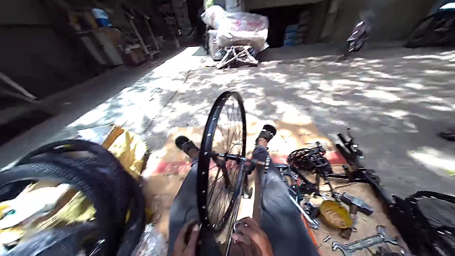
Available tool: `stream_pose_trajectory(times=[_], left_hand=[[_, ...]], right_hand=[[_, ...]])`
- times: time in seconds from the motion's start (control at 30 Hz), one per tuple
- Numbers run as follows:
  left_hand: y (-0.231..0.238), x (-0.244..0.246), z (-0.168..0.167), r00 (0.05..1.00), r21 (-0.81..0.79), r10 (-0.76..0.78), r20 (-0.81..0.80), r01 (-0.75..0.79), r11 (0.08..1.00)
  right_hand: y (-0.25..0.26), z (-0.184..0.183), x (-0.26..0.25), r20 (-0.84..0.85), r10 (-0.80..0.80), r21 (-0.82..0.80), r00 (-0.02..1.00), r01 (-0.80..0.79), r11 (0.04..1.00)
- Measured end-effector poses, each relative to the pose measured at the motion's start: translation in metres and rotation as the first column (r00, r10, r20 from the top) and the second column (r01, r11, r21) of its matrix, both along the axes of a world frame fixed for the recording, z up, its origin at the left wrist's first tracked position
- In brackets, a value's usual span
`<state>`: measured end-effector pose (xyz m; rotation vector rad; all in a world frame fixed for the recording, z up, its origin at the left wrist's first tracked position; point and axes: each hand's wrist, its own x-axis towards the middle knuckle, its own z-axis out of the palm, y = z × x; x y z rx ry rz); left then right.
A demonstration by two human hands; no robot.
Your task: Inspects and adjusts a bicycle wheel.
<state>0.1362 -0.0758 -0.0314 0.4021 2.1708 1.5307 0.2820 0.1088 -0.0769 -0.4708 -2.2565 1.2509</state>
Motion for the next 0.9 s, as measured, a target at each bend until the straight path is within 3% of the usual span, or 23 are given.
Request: stream_pose_trajectory(times=[0.1, 0.23, 0.33, 0.43, 0.57, 0.7, 0.8, 0.9], left_hand=[[0.002, -0.011, 0.002, 0.997, 0.032, 0.07, -0.024, -0.069, 0.997], [0.014, -0.036, 0.007, 0.996, 0.163, 0.058, 0.062, -0.068, 0.984], [0.033, -0.053, 0.039, 0.996, 0.204, -0.003, 0.093, -0.016, 0.979], [0.057, -0.071, 0.087, 0.984, 0.306, -0.18, 0.006, 0.169, 0.937], [0.116, -0.103, 0.148, 0.909, 0.496, -0.388, -0.151, 0.409, 0.766], [0.172, -0.118, 0.202, 0.818, 0.624, -0.544, -0.185, 0.526, 0.578], [0.193, -0.121, 0.214, 0.789, 0.64, -0.605, -0.103, 0.518, 0.567], [0.18, -0.12, 0.197, 0.745, 0.62, -0.631, -0.216, 0.604, 0.501]], right_hand=[[0.0, -0.003, -0.007, 0.021, 0.114, 0.162, 0.993, -0.116, 0.98], [0.003, -0.012, -0.025, 0.158, 0.224, 0.423, 0.962, -0.271, 0.865], [0.003, -0.01, -0.035, 0.284, 0.296, 0.355, 0.912, -0.386, 0.851], [0.001, -0.008, -0.042, 0.342, 0.332, 0.253, 0.879, -0.426, 0.869], [0.001, -0.017, -0.041, 0.286, 0.329, 0.322, 0.9, -0.413, 0.852], [0.002, -0.021, -0.04, 0.279, 0.325, 0.348, 0.904, -0.41, 0.843], [0.003, -0.019, -0.041, 0.277, 0.32, 0.351, 0.906, -0.406, 0.844], [0.003, -0.014, -0.041, 0.293, 0.319, 0.329, 0.901, -0.408, 0.851]])
